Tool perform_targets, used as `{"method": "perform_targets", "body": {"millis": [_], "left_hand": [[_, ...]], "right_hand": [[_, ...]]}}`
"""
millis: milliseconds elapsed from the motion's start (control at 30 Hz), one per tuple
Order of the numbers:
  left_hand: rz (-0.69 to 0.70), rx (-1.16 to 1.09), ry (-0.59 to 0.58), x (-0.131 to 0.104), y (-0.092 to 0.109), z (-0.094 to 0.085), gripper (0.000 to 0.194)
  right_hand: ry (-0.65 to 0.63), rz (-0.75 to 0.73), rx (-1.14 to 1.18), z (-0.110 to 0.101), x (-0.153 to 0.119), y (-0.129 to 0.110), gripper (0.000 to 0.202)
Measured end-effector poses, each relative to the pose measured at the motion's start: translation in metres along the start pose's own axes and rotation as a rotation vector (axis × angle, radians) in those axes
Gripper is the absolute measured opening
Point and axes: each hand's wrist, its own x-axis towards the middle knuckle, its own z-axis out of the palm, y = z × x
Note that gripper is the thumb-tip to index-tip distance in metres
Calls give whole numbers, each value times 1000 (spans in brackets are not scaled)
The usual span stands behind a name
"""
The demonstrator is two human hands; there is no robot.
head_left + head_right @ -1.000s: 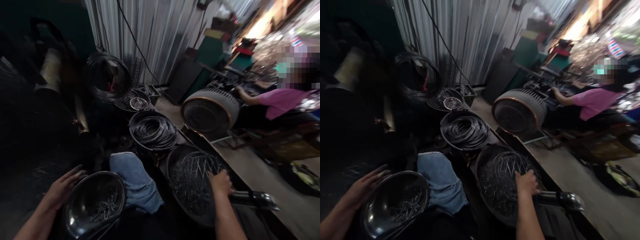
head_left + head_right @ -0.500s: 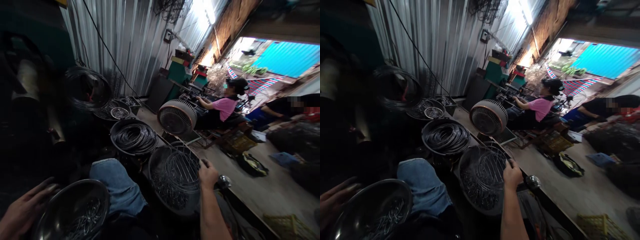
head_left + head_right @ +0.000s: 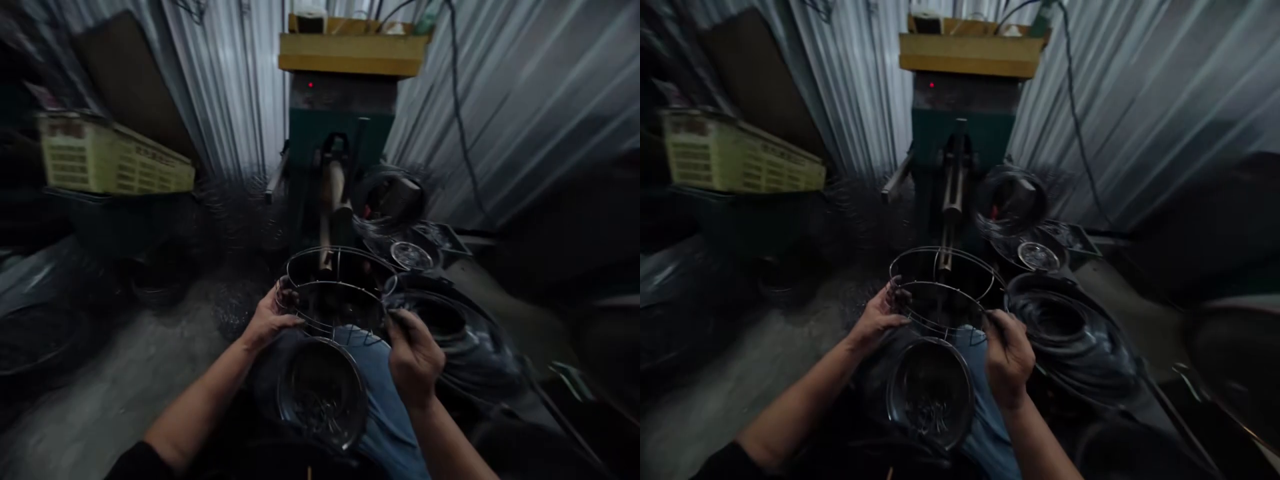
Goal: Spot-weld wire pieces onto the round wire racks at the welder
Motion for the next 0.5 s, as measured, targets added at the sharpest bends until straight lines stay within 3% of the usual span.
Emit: {"method": "perform_targets", "body": {"millis": [100, 200, 333, 500], "left_hand": [[-24, -27, 90, 13, -15, -30, 91], [-54, 19, 98, 34, -29, -44, 82], [-93, 21, 126, 61, -41, -38, 76], [-97, 20, 134, 75, -48, -29, 74]], "right_hand": [[-244, 72, -12, 32, 5, 31, 35], [-347, 255, -49, 48, 18, 64, 47], [-340, 350, -95, 52, 28, 90, 54], [-311, 371, -146, 47, 33, 101, 52]]}}
